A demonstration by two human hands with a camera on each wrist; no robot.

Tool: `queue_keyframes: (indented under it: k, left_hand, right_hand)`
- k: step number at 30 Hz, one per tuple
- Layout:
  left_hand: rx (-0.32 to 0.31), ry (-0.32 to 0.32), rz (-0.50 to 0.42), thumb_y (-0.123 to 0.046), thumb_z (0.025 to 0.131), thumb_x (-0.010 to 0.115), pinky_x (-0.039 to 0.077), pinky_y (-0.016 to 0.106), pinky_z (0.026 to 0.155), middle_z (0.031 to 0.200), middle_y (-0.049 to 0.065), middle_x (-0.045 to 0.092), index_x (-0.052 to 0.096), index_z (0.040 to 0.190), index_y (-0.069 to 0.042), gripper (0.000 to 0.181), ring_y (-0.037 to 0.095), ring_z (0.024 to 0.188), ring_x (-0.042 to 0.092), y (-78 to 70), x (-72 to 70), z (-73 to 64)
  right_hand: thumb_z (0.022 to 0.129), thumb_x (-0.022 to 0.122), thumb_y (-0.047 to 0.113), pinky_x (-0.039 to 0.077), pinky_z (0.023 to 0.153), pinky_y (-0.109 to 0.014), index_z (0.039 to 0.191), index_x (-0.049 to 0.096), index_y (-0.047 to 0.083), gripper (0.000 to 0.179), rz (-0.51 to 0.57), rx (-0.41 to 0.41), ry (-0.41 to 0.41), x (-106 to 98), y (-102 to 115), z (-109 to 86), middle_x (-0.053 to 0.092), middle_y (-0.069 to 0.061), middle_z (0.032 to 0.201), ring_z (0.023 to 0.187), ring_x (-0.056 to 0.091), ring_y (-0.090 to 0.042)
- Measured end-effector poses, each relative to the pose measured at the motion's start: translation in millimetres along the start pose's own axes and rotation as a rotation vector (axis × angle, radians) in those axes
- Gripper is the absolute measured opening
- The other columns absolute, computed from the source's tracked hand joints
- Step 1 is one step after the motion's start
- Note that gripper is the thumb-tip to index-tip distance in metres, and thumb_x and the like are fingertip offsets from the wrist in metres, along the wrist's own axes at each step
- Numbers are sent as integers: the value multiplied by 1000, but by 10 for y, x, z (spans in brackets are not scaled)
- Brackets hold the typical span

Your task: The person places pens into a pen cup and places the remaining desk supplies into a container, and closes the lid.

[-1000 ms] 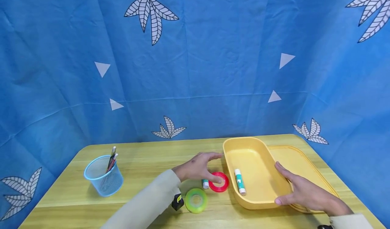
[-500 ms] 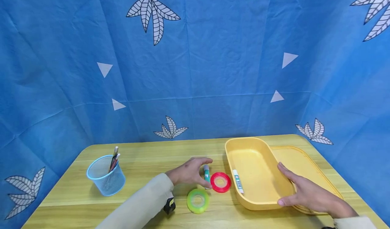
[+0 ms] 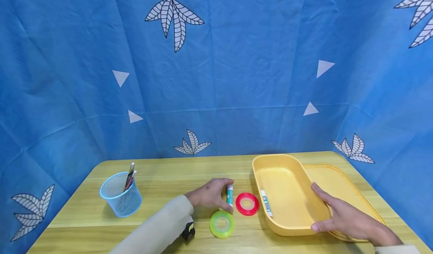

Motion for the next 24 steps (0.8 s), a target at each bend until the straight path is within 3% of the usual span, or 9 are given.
queue_keyframes:
  k: [2,6,9,12,13,16,21,24]
  left_hand:
    - [-2,0,0,-29,76,90,47,24,102,134,6,57,45,147,-1,89,12,113,53,10,0,11]
    - [-25,-5,-26,-28,74,91,48,24,100,129,2,58,47,147,-3,88,11,108,54,13,-25,30]
    - [-21,-24,-21,-29,75,91,47,27,103,135,2,57,48,146,-4,87,15,118,52,-20,-77,41]
    - [17,-48,-3,-31,76,90,43,32,109,143,4,53,48,147,-4,86,21,131,46,-106,-155,72]
    - [31,-56,-2,-31,76,89,42,33,109,144,4,53,48,146,-4,86,22,132,45,-137,-182,81]
    - [62,-67,-22,-32,77,89,41,33,111,146,3,52,47,147,-5,86,21,134,45,-225,-240,111]
    - [96,-87,-27,-33,77,88,40,31,111,147,2,51,47,148,-7,86,19,136,43,-359,-306,156]
    - [124,-97,-14,-33,78,88,39,28,110,145,2,53,48,147,-6,84,19,136,44,-448,-332,190]
  right_hand:
    - [88,77,10,31,90,0,154,13,-11,94,10,-11,-4,-3,-1,0,4,46,141,120,11,32]
    - [87,77,11,30,90,1,154,14,-12,95,-3,-18,-7,-5,6,1,4,44,143,121,11,32]
    - [87,78,12,30,90,1,153,15,-12,95,-24,-10,-5,1,11,5,12,8,163,120,10,32]
    - [87,77,11,30,90,1,153,14,-13,94,-25,-10,-5,1,10,-1,16,-25,160,119,10,32]
    - [87,77,11,30,90,1,153,15,-13,94,-21,-6,-3,1,9,-3,17,-29,158,119,10,32]
    - [88,76,10,30,90,0,154,14,-12,94,5,3,11,6,12,-10,14,-26,160,118,10,32]
    - [89,76,11,33,89,-1,153,12,-14,94,43,25,38,6,44,5,15,-45,151,115,9,33]
    - [88,76,9,31,89,0,153,13,-14,94,42,7,29,4,54,4,15,-45,151,116,10,33]
Point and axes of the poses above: each hand's wrist, its own z-axis towards the middle knuckle, its own x-axis out of the palm, y = z × x, the point moved 7 cm from there along z, towards the middle knuckle
